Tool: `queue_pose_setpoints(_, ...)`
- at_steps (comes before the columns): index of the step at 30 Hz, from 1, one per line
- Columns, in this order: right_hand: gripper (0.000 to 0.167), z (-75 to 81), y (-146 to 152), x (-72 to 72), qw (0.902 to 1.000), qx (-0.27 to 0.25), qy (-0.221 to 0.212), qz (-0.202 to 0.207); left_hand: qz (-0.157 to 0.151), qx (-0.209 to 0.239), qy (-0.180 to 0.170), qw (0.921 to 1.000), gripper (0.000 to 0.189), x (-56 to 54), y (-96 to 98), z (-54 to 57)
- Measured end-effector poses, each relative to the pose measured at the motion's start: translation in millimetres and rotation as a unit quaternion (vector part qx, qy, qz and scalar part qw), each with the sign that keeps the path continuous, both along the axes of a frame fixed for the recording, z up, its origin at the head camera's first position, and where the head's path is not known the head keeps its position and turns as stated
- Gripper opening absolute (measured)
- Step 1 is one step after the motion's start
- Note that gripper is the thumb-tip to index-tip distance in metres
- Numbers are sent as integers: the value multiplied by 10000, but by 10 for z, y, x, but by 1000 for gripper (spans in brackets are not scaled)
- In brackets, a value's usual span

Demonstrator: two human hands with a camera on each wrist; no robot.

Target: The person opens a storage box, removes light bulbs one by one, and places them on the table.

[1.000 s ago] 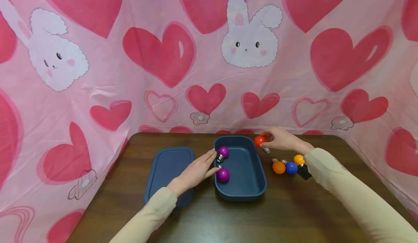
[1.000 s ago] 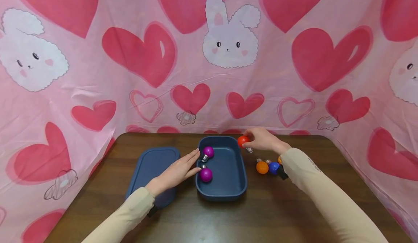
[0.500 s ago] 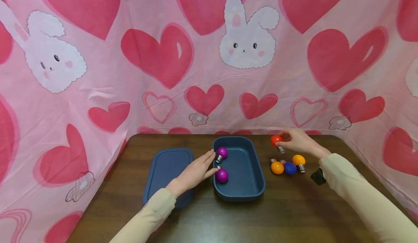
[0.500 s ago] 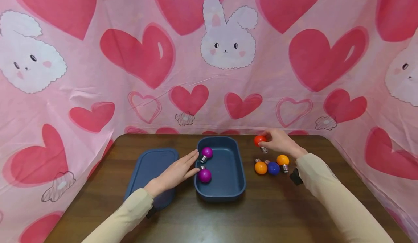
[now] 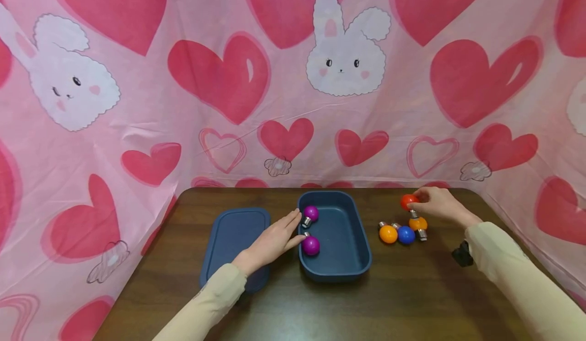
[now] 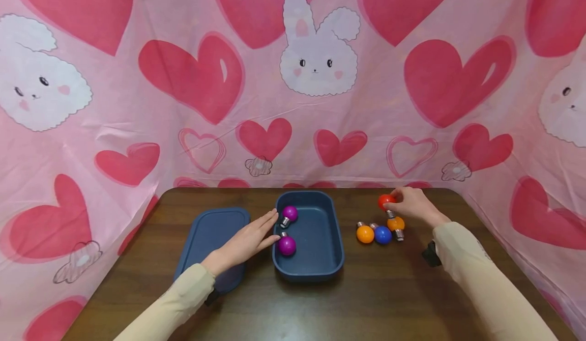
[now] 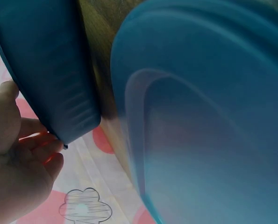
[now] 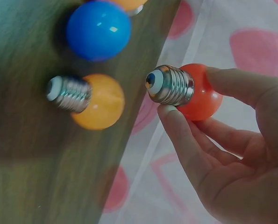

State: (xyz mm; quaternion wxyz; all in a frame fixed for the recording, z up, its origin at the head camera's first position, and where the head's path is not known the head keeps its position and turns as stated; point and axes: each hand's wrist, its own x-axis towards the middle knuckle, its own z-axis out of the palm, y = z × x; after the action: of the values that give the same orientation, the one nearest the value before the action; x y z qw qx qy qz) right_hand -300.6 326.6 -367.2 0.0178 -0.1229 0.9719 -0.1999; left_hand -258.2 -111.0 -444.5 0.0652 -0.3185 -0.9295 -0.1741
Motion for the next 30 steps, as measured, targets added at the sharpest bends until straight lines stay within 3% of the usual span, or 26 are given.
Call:
queue_pose_setpoints(8,57,-66,235,24,9985,189,-142,-496,22,-2,-77,10000,66,-9,-7,4)
queue_pose_setpoints(20,57,-185,521,79,9964,271,-282,-749,-3,-15,-49,10000,66,-13,-9,16)
queue_pose_setpoints(30,59,-280,637,105,9921,180,-863,-888,-6,-64,43,10000,65,-5,-5,16)
